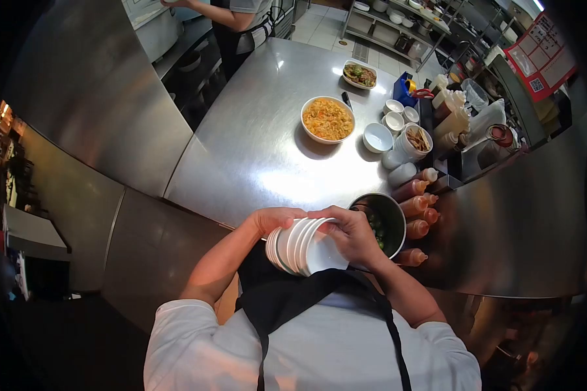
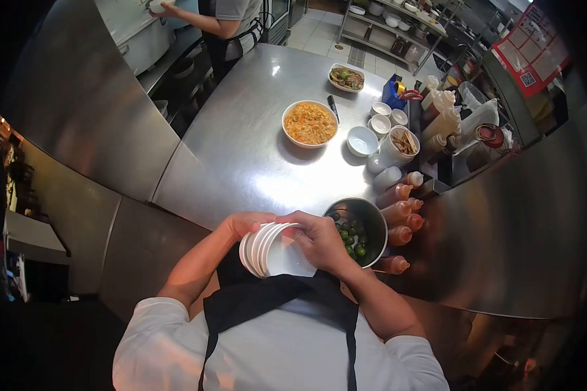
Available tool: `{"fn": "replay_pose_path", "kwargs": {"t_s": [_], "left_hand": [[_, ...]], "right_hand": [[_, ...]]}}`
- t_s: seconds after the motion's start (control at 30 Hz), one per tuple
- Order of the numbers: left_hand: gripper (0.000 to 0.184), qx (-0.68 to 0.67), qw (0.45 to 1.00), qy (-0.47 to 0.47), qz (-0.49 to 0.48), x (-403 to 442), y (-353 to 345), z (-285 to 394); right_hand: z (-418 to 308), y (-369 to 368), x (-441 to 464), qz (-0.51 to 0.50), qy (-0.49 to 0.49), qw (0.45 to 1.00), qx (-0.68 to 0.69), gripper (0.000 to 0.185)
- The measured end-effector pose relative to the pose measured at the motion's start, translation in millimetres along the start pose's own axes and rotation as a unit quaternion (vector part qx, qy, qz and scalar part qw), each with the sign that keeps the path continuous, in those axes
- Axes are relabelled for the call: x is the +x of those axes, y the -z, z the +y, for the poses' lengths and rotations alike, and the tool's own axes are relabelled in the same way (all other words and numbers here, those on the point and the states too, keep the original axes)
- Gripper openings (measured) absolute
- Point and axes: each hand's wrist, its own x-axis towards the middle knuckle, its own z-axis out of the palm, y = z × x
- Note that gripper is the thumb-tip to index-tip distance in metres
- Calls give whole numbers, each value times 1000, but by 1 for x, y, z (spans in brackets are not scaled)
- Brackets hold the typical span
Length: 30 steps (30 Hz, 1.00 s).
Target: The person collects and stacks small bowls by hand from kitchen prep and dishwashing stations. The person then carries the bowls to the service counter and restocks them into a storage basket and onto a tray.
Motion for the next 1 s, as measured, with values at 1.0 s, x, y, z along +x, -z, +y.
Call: {"fn": "replay_pose_path", "kwargs": {"t_s": [1.0], "left_hand": [[105, 60, 992, -95, 51, -39, -39, -16]], "right_hand": [[139, 268, 226, 124, 24, 896, -427, 33]]}}
